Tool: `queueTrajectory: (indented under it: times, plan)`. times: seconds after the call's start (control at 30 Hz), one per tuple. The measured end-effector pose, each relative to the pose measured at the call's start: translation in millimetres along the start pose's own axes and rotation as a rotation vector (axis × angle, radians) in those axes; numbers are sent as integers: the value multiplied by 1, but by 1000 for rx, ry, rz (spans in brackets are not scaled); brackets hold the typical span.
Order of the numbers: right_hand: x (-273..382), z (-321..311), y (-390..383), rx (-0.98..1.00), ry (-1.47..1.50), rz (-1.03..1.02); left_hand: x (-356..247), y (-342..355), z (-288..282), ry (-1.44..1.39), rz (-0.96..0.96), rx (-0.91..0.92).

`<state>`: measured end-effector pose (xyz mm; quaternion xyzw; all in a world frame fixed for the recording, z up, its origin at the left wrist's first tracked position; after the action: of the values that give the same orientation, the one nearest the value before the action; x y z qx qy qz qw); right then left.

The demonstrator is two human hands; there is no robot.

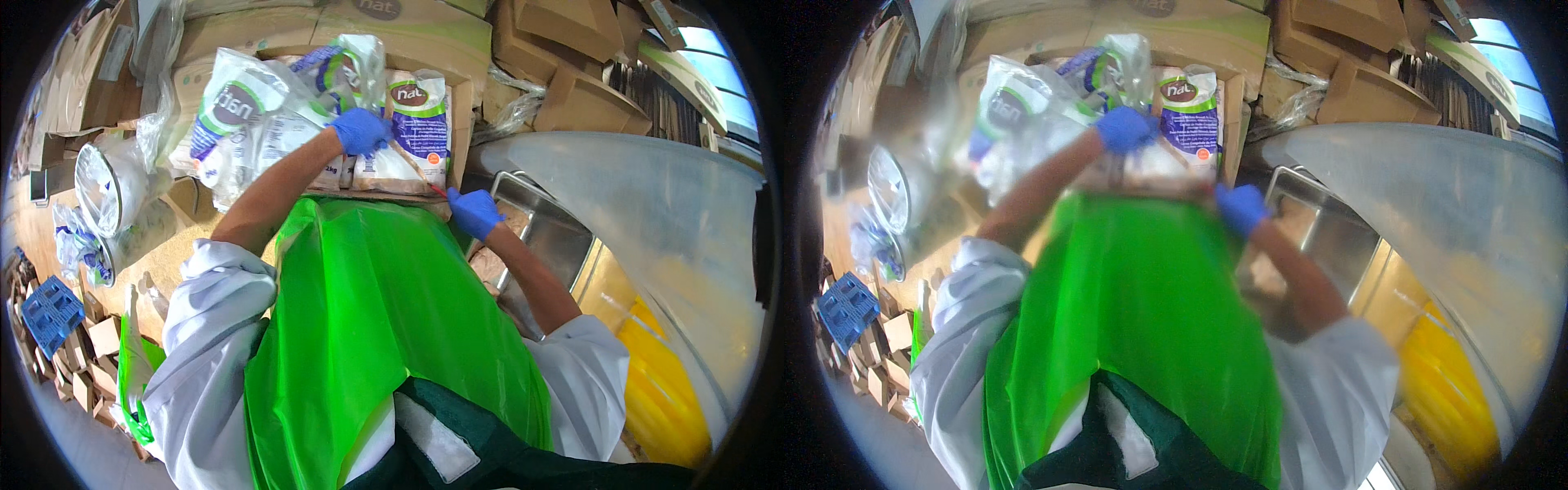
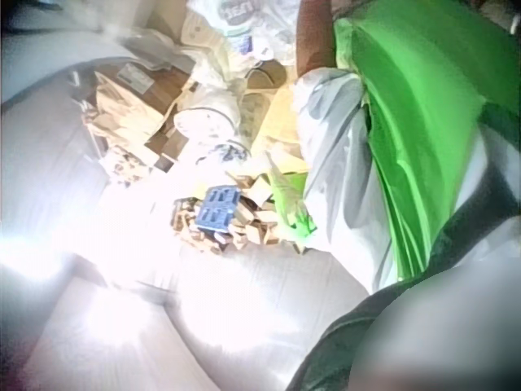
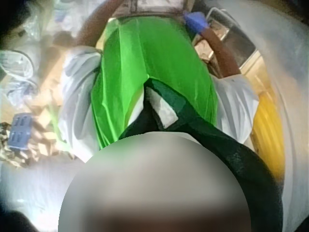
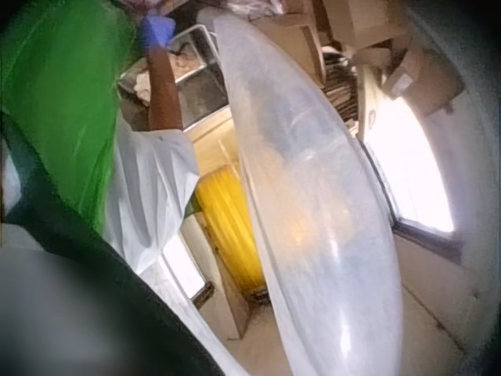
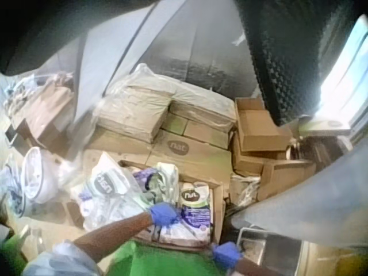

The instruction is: The person opens multiple sealed plastic bags of frozen chicken pieces using a red utility knife and pours the contents into a large metal tray. The person repeats this process for several bags, discarding the empty packaging into a nearby bin.

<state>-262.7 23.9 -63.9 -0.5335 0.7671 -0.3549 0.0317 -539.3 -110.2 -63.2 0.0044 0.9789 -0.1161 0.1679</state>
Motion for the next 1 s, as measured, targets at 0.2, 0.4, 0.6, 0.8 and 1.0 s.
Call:
queueTrajectory:
  times: [0.2, 0.4, 0.6, 0.8, 1.0]
  plan:
    - [-5, -56, -48, -13, -375, -174, 14, -27, -20, -180, 14, -305]
    - [88, -88, 13, -303, -284, -422, 10, -17, -25, -469, -191, -86]
    - [102, -92, 90, -401, -426, -758, 0, -18, -23, -325, 26, -294]
    - [76, -113, 98, -437, -663, -833, -25, -21, -49, -271, 42, -371]
    - [68, -111, 97, -499, -732, -778, -30, -25, -44, -282, -23, -319]
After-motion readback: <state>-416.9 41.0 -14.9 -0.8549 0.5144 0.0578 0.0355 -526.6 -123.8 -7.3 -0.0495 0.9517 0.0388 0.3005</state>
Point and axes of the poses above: each hand's wrist, its own y-axis towards the middle knuckle, its own z-axis out of the palm, x = y × z, the point moved 4 cm from there along y, towards the middle knuckle, and after that the axes turned 5 degrees about y, right-handed, at the moved point
